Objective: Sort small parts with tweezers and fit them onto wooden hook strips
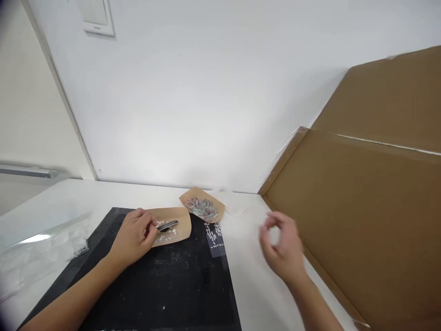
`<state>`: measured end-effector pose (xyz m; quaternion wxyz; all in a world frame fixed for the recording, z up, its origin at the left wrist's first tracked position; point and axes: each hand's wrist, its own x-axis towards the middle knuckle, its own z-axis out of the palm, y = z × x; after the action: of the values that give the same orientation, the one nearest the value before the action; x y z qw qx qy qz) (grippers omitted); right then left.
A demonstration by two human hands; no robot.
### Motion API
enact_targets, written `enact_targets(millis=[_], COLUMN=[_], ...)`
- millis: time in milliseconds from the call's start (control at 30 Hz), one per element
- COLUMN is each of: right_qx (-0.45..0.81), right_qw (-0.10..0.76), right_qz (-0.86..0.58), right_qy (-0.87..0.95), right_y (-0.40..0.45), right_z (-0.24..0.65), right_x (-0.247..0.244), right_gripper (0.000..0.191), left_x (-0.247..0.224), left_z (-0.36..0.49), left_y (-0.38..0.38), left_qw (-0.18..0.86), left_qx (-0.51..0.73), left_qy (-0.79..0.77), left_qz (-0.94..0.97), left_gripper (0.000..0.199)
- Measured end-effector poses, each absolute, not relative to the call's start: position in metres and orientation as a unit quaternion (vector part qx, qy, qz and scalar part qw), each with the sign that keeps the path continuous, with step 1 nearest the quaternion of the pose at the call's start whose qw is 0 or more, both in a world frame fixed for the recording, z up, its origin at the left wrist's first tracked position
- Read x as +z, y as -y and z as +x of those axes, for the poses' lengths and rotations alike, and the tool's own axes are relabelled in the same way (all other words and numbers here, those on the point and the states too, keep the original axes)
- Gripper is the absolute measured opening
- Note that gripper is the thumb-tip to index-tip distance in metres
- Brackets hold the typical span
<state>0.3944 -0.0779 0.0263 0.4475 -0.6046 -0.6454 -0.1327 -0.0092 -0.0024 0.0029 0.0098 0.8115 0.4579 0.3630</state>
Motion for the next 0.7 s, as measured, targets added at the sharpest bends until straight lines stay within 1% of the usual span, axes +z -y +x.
enact_targets(millis=[100,167,267,367,467,600,700], right_qx=[-0.041,0.002,0.014,0.02,0.065,0.106,0.131], right_qw=[0.351,0.269,0.182,0.124,0.097,0.103,0.124], right_qz=[-0.606,-0.61,-0.621,-0.631,-0.628,-0.625,-0.619], right_qy=[0.713,0.745,0.762,0.766,0.769,0.767,0.764], right_y=[0.021,-0.01,-0.038,-0.052,-0.063,-0.077,-0.082], right_z=[0.348,0.325,0.308,0.31,0.314,0.314,0.316], right_x=[0.022,0.015,0.001,-0.004,-0.001,0.003,0.002], right_gripper=[0.035,0.035,0.03,0.027,0.026,0.014,0.013], left_x=[0.005,0.005,0.005,0.004,0.002,-0.001,-0.005], left_z=[-0.012,-0.014,-0.016,-0.019,-0.02,-0.019,-0.017], left_y=[0.0,0.0,-0.002,-0.005,-0.008,-0.01,-0.009], left_qw=[-0.002,-0.004,-0.01,-0.029,-0.052,-0.058,-0.041], left_qx=[0.354,0.342,0.322,0.304,0.294,0.281,0.268], left_qy=[-0.469,-0.481,-0.5,-0.516,-0.524,-0.516,-0.515], left_qz=[0.809,0.807,0.804,0.8,0.798,0.807,0.813], left_gripper=[0.009,0.011,0.014,0.011,0.003,0.009,0.009])
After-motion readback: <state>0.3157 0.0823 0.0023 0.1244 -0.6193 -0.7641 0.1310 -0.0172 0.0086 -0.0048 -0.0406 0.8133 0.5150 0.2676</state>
